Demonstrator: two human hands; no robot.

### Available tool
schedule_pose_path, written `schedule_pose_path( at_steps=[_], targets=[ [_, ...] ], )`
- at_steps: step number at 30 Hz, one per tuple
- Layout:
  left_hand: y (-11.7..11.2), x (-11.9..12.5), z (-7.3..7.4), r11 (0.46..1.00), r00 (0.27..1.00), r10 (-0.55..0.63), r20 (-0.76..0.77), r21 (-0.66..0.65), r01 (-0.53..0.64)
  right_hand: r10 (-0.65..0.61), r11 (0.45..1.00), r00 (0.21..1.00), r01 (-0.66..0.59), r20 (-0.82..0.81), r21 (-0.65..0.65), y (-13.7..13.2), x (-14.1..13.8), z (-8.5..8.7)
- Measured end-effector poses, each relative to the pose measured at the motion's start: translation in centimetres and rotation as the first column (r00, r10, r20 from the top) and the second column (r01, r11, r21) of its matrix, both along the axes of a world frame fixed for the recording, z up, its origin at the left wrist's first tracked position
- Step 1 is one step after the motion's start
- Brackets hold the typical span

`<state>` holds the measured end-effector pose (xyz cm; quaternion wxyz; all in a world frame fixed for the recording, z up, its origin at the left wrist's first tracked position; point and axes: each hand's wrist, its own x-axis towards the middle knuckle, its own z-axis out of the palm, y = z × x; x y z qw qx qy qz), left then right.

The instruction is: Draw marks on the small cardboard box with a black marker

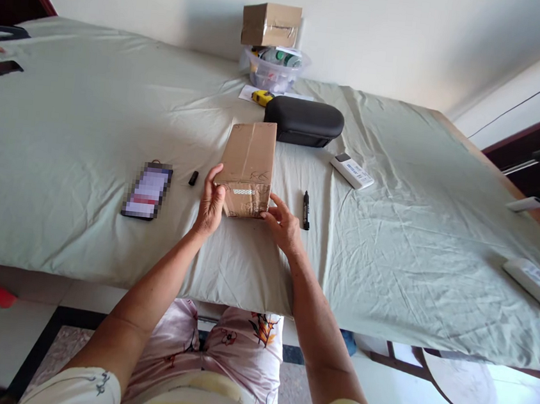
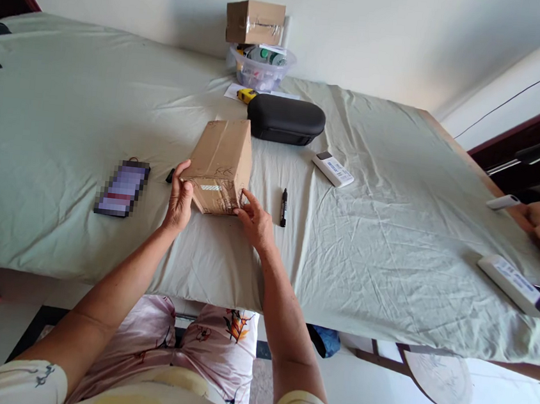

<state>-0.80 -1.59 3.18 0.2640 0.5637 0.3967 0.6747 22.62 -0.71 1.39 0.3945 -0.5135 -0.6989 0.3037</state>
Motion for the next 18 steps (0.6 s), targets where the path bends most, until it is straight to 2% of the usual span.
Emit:
schedule_pose_path(
  at_steps=[7, 15, 18],
  targets=[
    [0.1, -0.2, 0.0, 1.000, 1.000, 0.007, 0.008, -0.012, -0.007, 0.018, 1.000, 1.000, -0.019, -0.023, -0.004, -0.7, -0.3, 0.8],
    [1.0, -1.1, -0.3, 0.999, 0.993, 0.005, 0.116, -0.032, -0.002, 0.260, 0.964, 0.965, -0.262, -0.046, -0.047, -2.0, -1.9, 1.2],
    [1.3, -1.5, -0.7, 1.000, 0.989, 0.010, 0.146, -0.005, -0.009, 0.281, 0.959, 0.959, -0.281, -0.037, -0.022, -2.3, -2.4, 1.1]
  ],
)
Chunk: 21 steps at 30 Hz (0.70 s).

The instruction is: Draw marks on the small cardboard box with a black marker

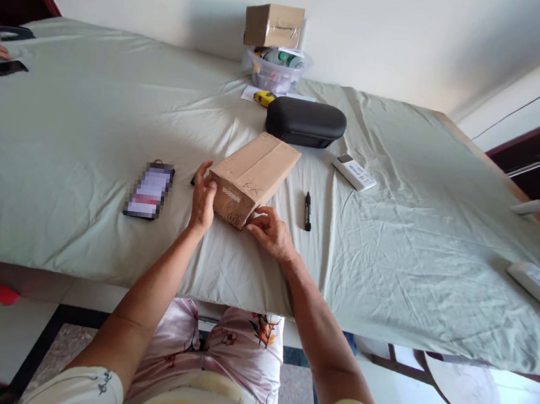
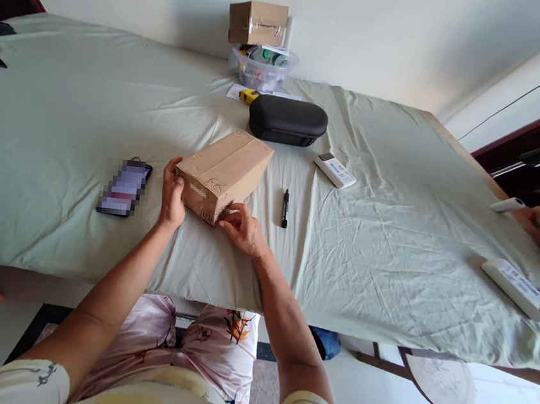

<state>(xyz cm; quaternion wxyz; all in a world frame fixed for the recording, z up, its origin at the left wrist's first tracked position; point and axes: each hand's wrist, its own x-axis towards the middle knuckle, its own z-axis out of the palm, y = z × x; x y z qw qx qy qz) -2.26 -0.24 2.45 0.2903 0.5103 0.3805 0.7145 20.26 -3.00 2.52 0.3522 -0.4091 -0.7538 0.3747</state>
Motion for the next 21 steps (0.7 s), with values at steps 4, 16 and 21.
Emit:
schedule_pose_path(
  at_steps=[4, 16, 21],
  targets=[
    [0.2, -0.1, -0.7, 1.000, 0.999, 0.005, -0.051, 0.006, -0.005, -0.085, 0.995, 0.996, 0.083, 0.028, 0.061, -0.3, -0.4, 0.0],
    [-1.6, 1.4, 0.3, 0.938, 0.772, 0.303, -0.559, 0.316, -0.139, -0.475, 0.708, 0.853, 0.515, -0.214, 0.482, -0.2, -0.3, 0.6],
    [-2.2, 2.6, 0.7, 0.927, 0.794, 0.292, -0.533, 0.363, -0.098, -0.570, 0.588, 0.821, 0.440, -0.038, 0.679, -0.8, 0.0, 1.2]
  ],
)
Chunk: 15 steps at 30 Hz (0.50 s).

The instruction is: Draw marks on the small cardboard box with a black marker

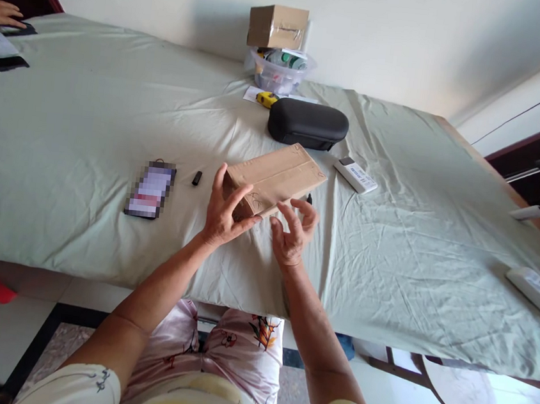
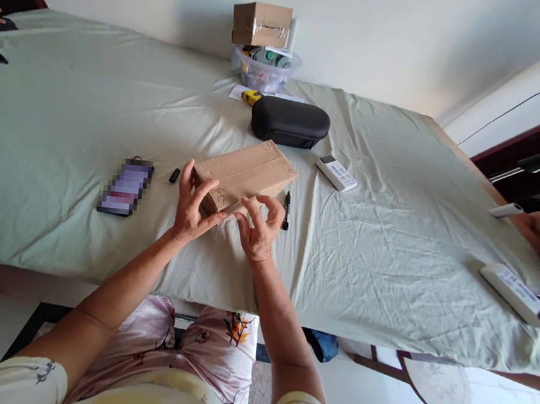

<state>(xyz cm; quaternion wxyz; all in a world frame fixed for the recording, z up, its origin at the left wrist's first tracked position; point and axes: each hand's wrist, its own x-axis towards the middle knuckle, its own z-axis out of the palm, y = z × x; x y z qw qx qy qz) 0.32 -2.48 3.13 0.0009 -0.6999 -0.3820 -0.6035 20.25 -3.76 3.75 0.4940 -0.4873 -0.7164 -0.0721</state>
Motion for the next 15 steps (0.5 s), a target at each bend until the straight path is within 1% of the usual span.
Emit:
schedule_pose_path(
  at_steps=[2, 4, 7, 9, 11, 13, 15],
  targets=[
    [-0.1, 0.1, 0.1, 0.999, 0.999, -0.029, -0.017, 0.035, 0.029, 0.018, 1.000, 0.995, -0.016, 0.096, -0.024, -0.2, -0.1, -0.1],
    [-0.2, 0.1, 0.1, 0.997, 0.998, -0.046, -0.035, 0.063, 0.049, 0.021, 0.999, 0.988, -0.017, 0.156, -0.030, -0.3, -0.1, -0.2],
    [-0.3, -0.1, 0.2, 0.998, 0.998, -0.055, -0.036, 0.040, 0.057, -0.023, 1.000, 0.987, 0.022, 0.157, 0.005, 0.1, 0.4, -0.2],
    [-0.2, -0.4, 0.3, 0.998, 0.997, -0.069, -0.027, 0.010, 0.069, -0.062, 0.998, 0.992, 0.059, 0.111, 0.028, 0.5, 1.1, 0.0],
    [0.0, -0.7, 0.5, 0.995, 0.995, -0.095, -0.012, -0.003, 0.095, -0.083, 0.996, 0.996, 0.082, 0.032, 0.039, 0.9, 2.0, 0.2],
    [0.1, -1.1, 0.8, 0.992, 0.992, -0.126, 0.016, -0.006, 0.126, -0.076, 0.996, 0.994, 0.080, -0.083, 0.037, 1.3, 2.9, 0.5],
    [0.3, -1.6, 1.1, 0.986, 0.985, -0.165, 0.059, -0.021, 0.167, -0.080, 0.997, 0.970, 0.083, -0.229, 0.004, 1.7, 3.7, 0.6]
  ],
)
